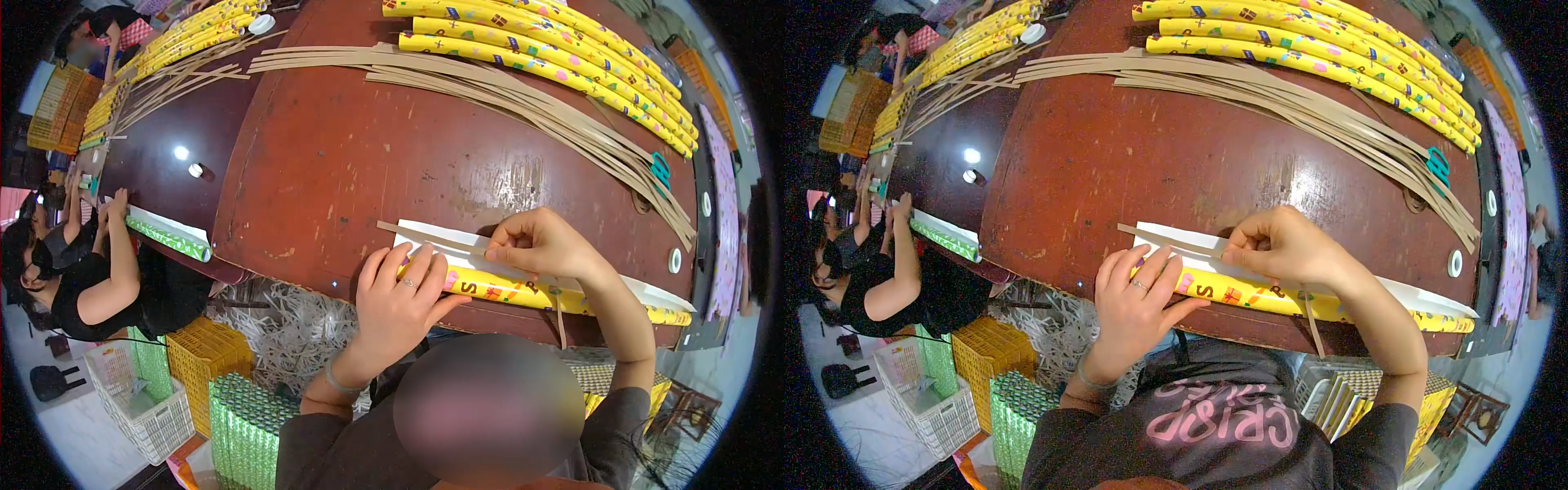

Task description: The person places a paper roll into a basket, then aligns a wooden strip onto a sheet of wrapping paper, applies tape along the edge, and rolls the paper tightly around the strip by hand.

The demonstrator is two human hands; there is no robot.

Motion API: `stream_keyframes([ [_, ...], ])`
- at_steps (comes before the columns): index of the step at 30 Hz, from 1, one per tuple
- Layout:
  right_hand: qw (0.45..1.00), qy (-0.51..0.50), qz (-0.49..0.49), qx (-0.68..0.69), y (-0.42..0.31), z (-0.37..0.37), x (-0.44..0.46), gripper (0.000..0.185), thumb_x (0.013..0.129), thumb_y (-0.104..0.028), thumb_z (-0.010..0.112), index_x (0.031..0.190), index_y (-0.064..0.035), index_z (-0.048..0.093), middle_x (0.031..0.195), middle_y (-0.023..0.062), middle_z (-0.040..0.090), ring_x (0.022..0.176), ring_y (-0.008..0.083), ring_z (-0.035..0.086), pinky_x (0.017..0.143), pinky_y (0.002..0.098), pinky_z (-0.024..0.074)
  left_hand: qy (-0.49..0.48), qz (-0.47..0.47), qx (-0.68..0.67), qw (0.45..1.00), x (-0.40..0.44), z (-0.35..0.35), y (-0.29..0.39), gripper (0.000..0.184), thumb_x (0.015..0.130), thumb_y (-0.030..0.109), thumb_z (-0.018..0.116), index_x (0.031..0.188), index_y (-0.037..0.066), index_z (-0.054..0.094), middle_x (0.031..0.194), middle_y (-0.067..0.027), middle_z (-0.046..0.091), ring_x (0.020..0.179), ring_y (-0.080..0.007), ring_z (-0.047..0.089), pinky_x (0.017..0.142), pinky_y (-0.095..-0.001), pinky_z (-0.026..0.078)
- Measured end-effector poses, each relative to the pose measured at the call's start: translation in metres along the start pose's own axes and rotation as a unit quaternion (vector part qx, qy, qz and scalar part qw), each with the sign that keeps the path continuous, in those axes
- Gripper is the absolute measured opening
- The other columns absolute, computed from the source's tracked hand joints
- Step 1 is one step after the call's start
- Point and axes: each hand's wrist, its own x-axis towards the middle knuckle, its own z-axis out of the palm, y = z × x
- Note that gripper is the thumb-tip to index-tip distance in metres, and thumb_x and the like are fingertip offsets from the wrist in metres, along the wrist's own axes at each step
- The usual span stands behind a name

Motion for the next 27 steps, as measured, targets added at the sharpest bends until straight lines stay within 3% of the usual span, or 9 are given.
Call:
stream_keyframes([
  [6, 1.000, -0.005, 0.016, 0.016, -0.0038, -0.0004, -0.0001, 0.016, 0.091, -0.012, 0.070, 0.091, 0.0034, 0.073, 0.063, 0.0032, 0.063, 0.049, 0.0056, 0.053, 0.046, 0.0248, 0.0414, -0.005, -0.029, -0.027, 0.999, -0.0005, 0.0010, -0.0014, 0.056, 0.077, 0.046, 0.080, 0.109, 0.003, 0.065, 0.110, -0.0145, 0.061, 0.105, -0.0316, 0.059, 0.092, -0.0460, 0.049],
  [9, 1.000, 0.000, -0.009, 0.010, -0.0001, 0.0002, 0.0011, 0.013, 0.094, -0.010, 0.070, 0.092, 0.0031, 0.070, 0.062, -0.0002, 0.060, 0.049, 0.0033, 0.051, 0.044, 0.0220, 0.0366, 0.000, -0.028, -0.025, 0.999, -0.0009, 0.0016, -0.0017, 0.056, 0.076, 0.046, 0.080, 0.109, 0.004, 0.065, 0.109, -0.0144, 0.060, 0.106, -0.0319, 0.059, 0.092, -0.0459, 0.049],
  [20, 1.000, -0.012, 0.010, 0.020, -0.0021, -0.0041, -0.0017, 0.011, 0.092, -0.006, 0.070, 0.090, 0.0044, 0.069, 0.064, 0.0012, 0.062, 0.048, 0.0040, 0.054, 0.043, 0.0216, 0.0381, -0.014, -0.026, 0.007, 1.000, -0.0011, -0.0001, -0.0003, 0.055, 0.077, 0.048, 0.079, 0.108, 0.005, 0.065, 0.110, -0.0141, 0.060, 0.108, -0.0314, 0.058, 0.095, -0.0466, 0.044],
  [27, 0.999, -0.010, 0.012, 0.030, -0.0023, -0.0032, -0.0041, 0.011, 0.092, -0.006, 0.069, 0.091, 0.0041, 0.069, 0.063, 0.0011, 0.062, 0.048, 0.0042, 0.055, 0.042, 0.0217, 0.0390, -0.024, -0.030, -0.002, 0.999, 0.0009, -0.0019, -0.0005, 0.057, 0.076, 0.048, 0.079, 0.110, 0.006, 0.062, 0.115, -0.0174, 0.056, 0.105, -0.0340, 0.059, 0.093, -0.0456, 0.049],
])
